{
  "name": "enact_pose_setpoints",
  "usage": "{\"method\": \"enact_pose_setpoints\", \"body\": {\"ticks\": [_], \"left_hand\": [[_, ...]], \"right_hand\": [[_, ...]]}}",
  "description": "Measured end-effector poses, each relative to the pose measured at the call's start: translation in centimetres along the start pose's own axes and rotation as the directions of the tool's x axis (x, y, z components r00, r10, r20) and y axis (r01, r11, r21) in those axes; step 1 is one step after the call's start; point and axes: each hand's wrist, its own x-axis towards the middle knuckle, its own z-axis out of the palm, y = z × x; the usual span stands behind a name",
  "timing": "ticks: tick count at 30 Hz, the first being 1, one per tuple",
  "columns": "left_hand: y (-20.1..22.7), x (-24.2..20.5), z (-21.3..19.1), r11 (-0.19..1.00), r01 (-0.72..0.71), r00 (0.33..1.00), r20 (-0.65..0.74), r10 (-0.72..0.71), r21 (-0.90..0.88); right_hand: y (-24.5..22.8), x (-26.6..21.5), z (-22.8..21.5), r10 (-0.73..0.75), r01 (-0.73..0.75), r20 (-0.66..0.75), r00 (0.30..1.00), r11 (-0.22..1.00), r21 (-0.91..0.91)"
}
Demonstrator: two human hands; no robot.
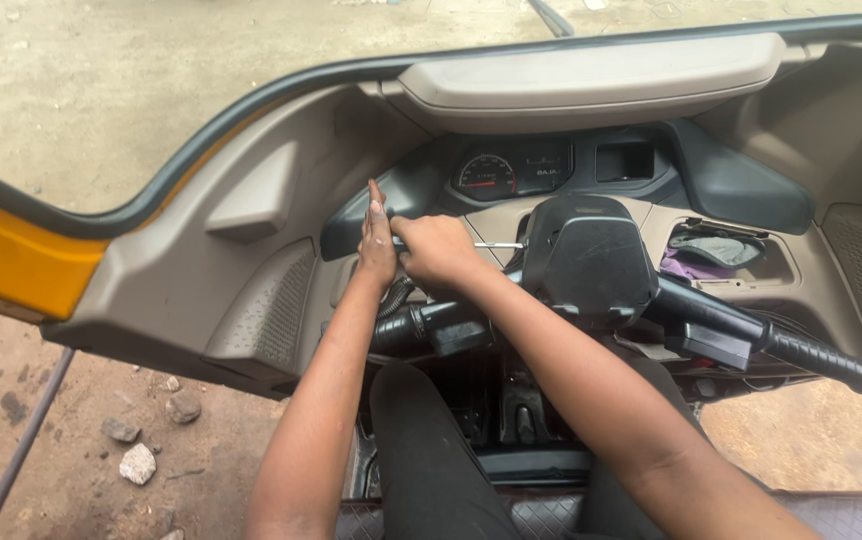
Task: The person uses a screwdriver to remove screws from the dashboard area of a vehicle, then removes a component and wipes it with a cloth.
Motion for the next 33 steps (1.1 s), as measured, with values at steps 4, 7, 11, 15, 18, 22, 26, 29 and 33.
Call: {"method": "enact_pose_setpoints", "body": {"ticks": [4, 7, 11, 15, 18, 22, 26, 29, 33], "left_hand": [[-0.5, 0.7, 0.0, 0.992, -0.081, 0.996, 0.023, 0.084, -0.1], [-1.2, 0.4, 0.1, 0.99, -0.1, 0.995, 0.02, 0.102, -0.103], [-0.5, 0.5, -0.8, 0.992, -0.126, 0.992, 0.008, 0.126, -0.007], [0.0, -0.5, -1.0, 0.985, -0.171, 0.985, 0.026, 0.172, -0.029], [0.8, -1.6, -1.1, 0.968, -0.252, 0.968, 0.016, 0.252, 0.0], [1.7, -1.9, -1.2, 0.95, -0.31, 0.95, 0.023, 0.311, -0.031], [1.9, -2.2, -1.5, 0.948, -0.317, 0.948, 0.028, 0.318, -0.026], [2.0, -2.4, -1.2, 0.953, -0.303, 0.953, 0.018, 0.304, -0.026], [1.7, -2.2, -1.0, 0.95, -0.309, 0.951, -0.005, 0.309, -0.04]], "right_hand": [[4.3, 5.4, -0.1, -0.128, -0.113, 0.452, 0.883, 0.876, 0.468], [5.6, 8.6, 1.6, -0.176, -0.345, 0.74, 0.649, 0.799, 0.493], [6.7, 9.7, 3.9, -0.411, -0.332, 0.656, 0.633, 0.622, 0.709], [5.7, 6.8, 3.9, -0.233, -0.151, 0.52, 0.822, 0.791, 0.593], [4.3, 4.9, 2.3, -0.269, 0.03, 0.422, 0.865, 0.869, 0.493], [2.5, 3.2, 0.2, -0.331, 0.183, 0.288, 0.898, 0.879, 0.44], [-0.1, 0.7, -3.0, -0.138, 0.023, 0.343, 0.929, 0.947, 0.319], [-1.2, -0.7, -4.4, -0.13, 0.049, 0.283, 0.95, 0.96, 0.275], [-2.0, -1.6, -3.2, -0.087, 0.082, 0.105, 0.991, 0.995, 0.048]]}}
